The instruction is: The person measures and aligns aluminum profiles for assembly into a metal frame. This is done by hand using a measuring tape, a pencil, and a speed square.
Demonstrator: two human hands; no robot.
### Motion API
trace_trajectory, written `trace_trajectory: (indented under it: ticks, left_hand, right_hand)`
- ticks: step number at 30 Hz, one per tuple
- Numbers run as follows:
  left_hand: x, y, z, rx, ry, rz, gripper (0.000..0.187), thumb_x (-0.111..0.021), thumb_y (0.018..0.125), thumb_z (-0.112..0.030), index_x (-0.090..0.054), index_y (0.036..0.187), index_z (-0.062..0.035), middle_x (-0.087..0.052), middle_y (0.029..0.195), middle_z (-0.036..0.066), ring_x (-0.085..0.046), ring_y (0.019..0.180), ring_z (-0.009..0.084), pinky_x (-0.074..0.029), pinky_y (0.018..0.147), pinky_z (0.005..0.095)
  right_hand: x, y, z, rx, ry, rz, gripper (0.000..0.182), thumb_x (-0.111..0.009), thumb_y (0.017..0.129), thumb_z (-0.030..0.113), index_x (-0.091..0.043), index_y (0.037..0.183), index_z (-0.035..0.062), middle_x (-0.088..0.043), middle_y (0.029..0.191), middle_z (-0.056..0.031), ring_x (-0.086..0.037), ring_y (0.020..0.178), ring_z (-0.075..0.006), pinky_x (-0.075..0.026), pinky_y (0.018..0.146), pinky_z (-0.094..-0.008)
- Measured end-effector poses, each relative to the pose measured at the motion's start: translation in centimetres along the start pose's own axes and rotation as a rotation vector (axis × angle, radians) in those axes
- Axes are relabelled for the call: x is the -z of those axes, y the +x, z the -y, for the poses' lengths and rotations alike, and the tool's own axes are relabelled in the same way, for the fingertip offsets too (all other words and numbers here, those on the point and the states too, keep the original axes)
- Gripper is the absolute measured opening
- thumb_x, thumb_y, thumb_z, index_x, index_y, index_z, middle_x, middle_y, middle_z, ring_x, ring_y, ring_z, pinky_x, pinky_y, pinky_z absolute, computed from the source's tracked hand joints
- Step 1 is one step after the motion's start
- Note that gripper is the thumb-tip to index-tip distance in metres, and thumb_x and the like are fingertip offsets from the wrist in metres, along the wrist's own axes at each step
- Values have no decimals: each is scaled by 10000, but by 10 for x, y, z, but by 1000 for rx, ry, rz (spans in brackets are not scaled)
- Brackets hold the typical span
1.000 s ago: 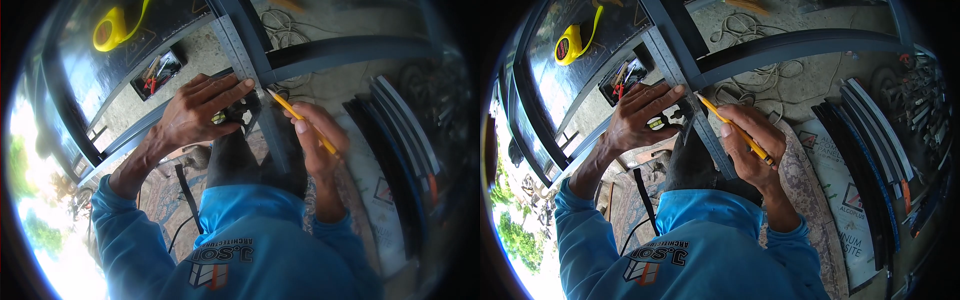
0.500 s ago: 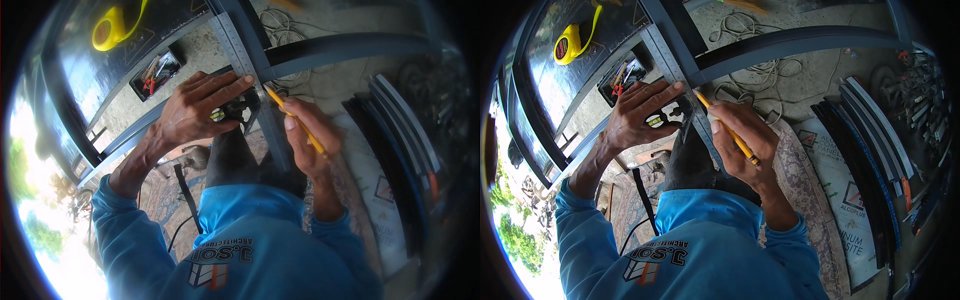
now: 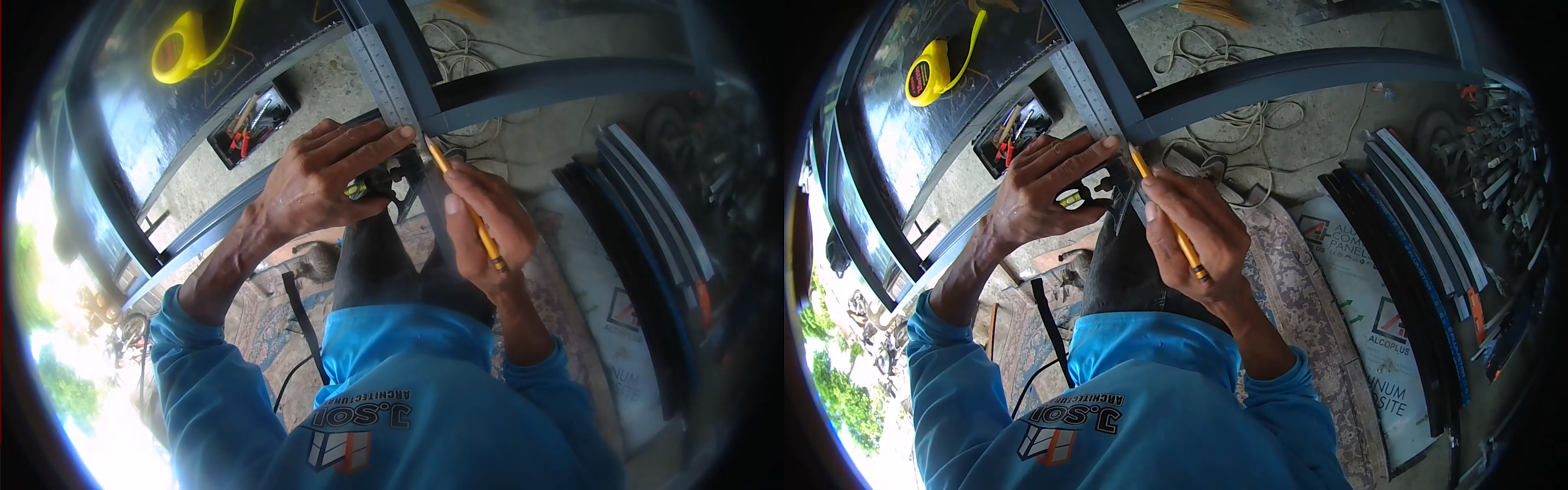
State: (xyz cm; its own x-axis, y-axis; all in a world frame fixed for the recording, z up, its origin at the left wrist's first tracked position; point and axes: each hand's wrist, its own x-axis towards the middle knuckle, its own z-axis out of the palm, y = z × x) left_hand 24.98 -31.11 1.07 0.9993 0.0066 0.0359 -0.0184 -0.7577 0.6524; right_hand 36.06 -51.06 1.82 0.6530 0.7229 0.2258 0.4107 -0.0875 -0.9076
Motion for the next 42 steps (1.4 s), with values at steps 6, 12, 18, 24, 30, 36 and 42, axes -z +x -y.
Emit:
trace_trajectory:
  ticks: [6,12,18,24,30,36,42]
  left_hand:
    - [-1,-1,1,7,20,14,773,-817,557,-218,-543,1273,-120,-622,1151,95,-613,1002,245,-483,843,390]
    - [0,1,0,22,17,1,771,-804,560,-198,-537,1280,-129,-620,1145,107,-608,1021,243,-476,877,409]
    - [5,1,-8,-24,46,-56,781,-792,572,-188,-508,1298,-128,-567,1170,131,-580,1009,281,-478,879,388]
    - [4,-3,-26,88,140,-30,819,-797,584,-225,-463,1329,-153,-544,1214,142,-519,1110,299,-403,976,390]
    - [21,-53,-93,548,27,-632,714,-723,749,-251,-384,1356,-86,-479,1268,204,-443,1173,375,-354,995,430]
    - [-69,-171,-105,1064,-125,-958,183,-616,842,-173,-667,950,-33,-671,818,156,-645,705,295,-513,680,355]
    - [-17,-160,-88,1079,-142,-1126,181,-639,849,-172,-669,955,-28,-676,799,132,-653,715,189,-505,659,312]
  right_hand:
    - [3,8,-4,-68,81,13,214,-613,793,-22,-635,1004,-53,-651,945,-177,-655,825,-250,-538,709,-310]
    - [2,7,-1,-68,60,-16,199,-626,777,-16,-642,974,-38,-657,896,-150,-651,782,-230,-522,666,-294]
    - [113,-32,49,-912,-86,324,257,-544,921,209,-611,1082,20,-624,742,-83,-597,727,-135,-467,570,-259]
    - [32,-73,-30,-667,289,644,312,-476,950,269,-580,1076,4,-624,757,-50,-569,719,-117,-465,670,-267]
    - [97,-33,23,-740,438,661,248,-510,925,224,-573,983,-9,-576,628,-44,-535,559,-108,-435,523,-242]
    - [140,81,33,-644,356,464,237,-527,916,276,-594,925,48,-586,640,-33,-491,493,-76,-381,450,-199]
    - [46,254,-63,-642,490,125,275,-493,944,306,-563,920,42,-614,728,-75,-518,514,-111,-355,402,-221]
